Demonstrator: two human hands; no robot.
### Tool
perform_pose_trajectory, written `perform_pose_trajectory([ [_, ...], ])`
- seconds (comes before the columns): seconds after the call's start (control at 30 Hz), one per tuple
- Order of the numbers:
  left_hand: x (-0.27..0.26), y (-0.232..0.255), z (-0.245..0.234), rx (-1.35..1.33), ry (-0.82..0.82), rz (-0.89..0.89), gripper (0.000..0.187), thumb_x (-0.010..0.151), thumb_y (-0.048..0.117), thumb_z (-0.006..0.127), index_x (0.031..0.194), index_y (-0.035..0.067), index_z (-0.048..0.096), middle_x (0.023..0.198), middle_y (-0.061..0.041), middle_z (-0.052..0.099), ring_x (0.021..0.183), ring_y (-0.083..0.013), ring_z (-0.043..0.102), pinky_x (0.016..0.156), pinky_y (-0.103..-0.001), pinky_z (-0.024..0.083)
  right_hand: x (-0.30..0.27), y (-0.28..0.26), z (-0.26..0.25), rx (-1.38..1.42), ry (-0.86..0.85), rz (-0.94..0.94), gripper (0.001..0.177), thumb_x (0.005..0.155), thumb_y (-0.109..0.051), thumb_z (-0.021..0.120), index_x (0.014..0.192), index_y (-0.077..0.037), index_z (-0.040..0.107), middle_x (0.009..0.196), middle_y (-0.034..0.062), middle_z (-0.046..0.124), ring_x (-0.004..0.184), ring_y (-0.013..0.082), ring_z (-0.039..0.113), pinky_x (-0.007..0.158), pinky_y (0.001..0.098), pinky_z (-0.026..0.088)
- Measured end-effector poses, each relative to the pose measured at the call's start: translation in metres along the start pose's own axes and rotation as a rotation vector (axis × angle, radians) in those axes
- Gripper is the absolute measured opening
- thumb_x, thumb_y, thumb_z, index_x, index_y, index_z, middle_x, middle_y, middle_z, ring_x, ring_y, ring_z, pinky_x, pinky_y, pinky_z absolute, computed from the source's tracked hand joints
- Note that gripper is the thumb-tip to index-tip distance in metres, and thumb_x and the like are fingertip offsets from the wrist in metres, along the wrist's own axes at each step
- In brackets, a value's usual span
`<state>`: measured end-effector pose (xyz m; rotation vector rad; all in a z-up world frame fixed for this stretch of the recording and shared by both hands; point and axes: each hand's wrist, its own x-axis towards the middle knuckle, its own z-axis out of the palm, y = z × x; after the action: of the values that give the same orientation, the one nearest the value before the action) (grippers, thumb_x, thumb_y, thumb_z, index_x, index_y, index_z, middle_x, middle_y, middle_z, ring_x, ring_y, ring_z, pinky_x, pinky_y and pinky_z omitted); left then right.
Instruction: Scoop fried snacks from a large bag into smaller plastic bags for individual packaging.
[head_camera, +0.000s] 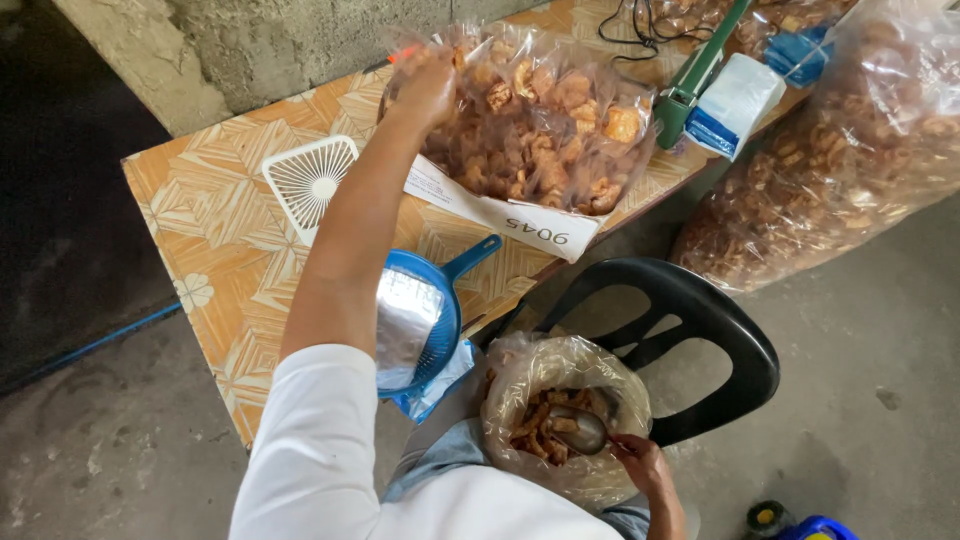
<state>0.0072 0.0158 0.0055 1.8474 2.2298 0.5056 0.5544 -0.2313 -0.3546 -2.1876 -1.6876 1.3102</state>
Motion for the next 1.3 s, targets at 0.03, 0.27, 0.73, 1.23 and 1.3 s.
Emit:
perform_pose_trajectory([
  [0.03,0.001,0.0,0.005,-0.122,-0.054,-0.064,0.082,0.084,-0.023,0.052,0.154,0.009,0.025,0.151,-0.029,0.022,0.096,-0.0256,0.052,0.084,-0.035,0.044,0.001,0.0,0.002,-0.03,0.013,-0.027,0.033,0.083,-0.024,0.075,0.115,-0.019,0.08,0.11,0.0012,0.081,0.098,0.0124,0.074,0.079,0.0309,0.054],
  [0.27,0.021,-0.012,0.02,-0.248,-0.119,-0.058,0.008,0.089,-0.013,0.062,0.092,-0.006,0.062,0.084,-0.015,0.062,0.054,-0.0119,0.055,0.047,-0.014,0.051,0.012,0.01,0.007,-0.058,0.008,-0.114,0.03,0.083,-0.023,0.073,0.112,-0.02,0.08,0.107,-0.0037,0.082,0.094,0.0066,0.072,0.081,0.0265,0.053],
  [0.73,-0.004,-0.017,-0.001,0.801,0.329,0.308,0.04,0.08,0.028,0.073,0.114,0.009,0.067,0.119,-0.011,0.069,0.122,-0.0304,0.056,0.096,-0.048,0.054,0.041,-0.036,-0.002,-0.815,0.374,-0.109,0.045,0.091,-0.018,0.046,0.119,-0.046,0.067,0.122,-0.0076,0.066,0.117,0.0206,0.059,0.094,0.0462,0.039],
  [1.23,-0.309,-0.103,0.03,-0.057,-0.448,0.451,0.123,0.05,0.071,0.082,0.146,0.005,0.042,0.138,-0.029,0.051,0.133,-0.0478,0.04,0.105,-0.064,0.031,-0.013,-0.089,0.017,-0.634,0.173,-0.09,0.042,0.092,-0.054,0.04,0.116,-0.035,0.069,0.112,-0.0002,0.07,0.117,0.0201,0.061,0.102,0.0443,0.045],
  [1.3,-0.323,-0.103,0.039,-0.062,-0.604,0.397,0.125,0.052,0.067,0.086,0.15,0.008,0.036,0.146,-0.025,0.045,0.139,-0.0437,0.036,0.104,-0.073,0.027,-0.037,-0.104,0.004,-0.396,0.052,0.155,0.083,0.098,-0.079,0.021,0.129,-0.016,0.067,0.127,0.0167,0.069,0.126,0.0302,0.059,0.108,0.0487,0.042],
])
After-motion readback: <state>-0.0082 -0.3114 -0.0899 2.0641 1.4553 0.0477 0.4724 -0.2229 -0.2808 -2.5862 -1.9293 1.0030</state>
